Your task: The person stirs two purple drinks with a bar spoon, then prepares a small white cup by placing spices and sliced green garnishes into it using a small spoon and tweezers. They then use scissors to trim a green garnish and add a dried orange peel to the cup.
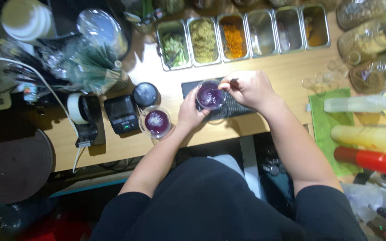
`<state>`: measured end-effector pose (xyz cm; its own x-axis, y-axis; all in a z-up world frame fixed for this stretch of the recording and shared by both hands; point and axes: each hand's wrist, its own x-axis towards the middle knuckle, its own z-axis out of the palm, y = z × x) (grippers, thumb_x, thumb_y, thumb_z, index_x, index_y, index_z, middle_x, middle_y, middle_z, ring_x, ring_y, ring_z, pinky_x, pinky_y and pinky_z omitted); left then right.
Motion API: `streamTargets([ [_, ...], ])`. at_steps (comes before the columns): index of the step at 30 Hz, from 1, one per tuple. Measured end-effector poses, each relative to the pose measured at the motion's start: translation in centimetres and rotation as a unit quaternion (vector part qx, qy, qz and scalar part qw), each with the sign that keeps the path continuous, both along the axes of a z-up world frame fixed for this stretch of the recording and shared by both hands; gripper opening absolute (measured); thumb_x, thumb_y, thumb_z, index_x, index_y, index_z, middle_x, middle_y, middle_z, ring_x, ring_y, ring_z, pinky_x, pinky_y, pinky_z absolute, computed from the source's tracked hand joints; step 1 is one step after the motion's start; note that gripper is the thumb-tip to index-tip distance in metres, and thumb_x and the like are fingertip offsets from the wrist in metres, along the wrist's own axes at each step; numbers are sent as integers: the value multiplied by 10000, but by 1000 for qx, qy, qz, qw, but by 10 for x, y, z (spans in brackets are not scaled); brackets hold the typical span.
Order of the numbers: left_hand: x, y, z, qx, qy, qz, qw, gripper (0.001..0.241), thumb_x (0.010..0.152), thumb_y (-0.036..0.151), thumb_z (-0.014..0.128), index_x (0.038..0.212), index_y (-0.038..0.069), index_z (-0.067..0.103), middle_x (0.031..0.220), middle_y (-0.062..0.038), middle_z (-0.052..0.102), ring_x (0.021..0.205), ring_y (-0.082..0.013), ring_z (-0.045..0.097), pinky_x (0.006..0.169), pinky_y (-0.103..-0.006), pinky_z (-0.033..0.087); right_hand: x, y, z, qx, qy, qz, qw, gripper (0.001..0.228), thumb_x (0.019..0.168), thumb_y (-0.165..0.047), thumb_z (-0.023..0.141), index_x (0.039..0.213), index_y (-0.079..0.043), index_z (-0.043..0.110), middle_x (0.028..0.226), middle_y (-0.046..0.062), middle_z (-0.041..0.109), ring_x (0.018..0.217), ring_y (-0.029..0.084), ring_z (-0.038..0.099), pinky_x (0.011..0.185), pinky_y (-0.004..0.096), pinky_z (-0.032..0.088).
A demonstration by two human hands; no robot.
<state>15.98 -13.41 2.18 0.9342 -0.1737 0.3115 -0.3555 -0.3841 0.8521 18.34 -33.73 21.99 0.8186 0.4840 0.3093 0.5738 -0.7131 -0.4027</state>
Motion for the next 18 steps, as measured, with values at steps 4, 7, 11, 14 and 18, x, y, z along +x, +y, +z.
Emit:
streamTargets([
  [4,-2,0,5,9,12,14,1000,831,763,347,890,1425,59,478,1331,-200,620,1228,-410,617,1022,-453,520,4,10,1,12,2,51,999,118,867,-136,715,925,-184,806,897,55,776,675,260,706,579,366,538],
  [7,-3,2,10,-1,-2,14,1000,803,765,320,866,1424,67,482,1351,-198,618,1240,-405,620,1036,-454,522,3,13,0,0,35,93,995,54,877,-210,775,896,-160,772,838,63,743,712,273,705,612,372,544],
  [11,-5,5,14,16,61,0,998,809,759,330,853,1433,88,477,1334,-176,630,1219,-376,636,1010,-447,529,2,22,0,-23,5,74,997,102,850,-183,748,946,-166,776,835,59,752,694,260,711,586,368,540],
  [14,-5,6,14,17,52,-3,999,804,766,339,861,1425,87,475,1339,-177,627,1221,-381,632,1005,-448,527,1,20,5,-61,-36,44,997,74,887,-222,771,926,-161,785,768,77,738,628,274,691,541,386,518],
  [18,-5,7,18,-6,50,-7,999,801,772,347,867,1425,90,482,1349,-173,626,1225,-377,633,1005,-439,532,-10,18,7,-14,-48,55,997,40,895,-190,740,867,-167,757,761,51,721,638,247,687,570,362,527],
])
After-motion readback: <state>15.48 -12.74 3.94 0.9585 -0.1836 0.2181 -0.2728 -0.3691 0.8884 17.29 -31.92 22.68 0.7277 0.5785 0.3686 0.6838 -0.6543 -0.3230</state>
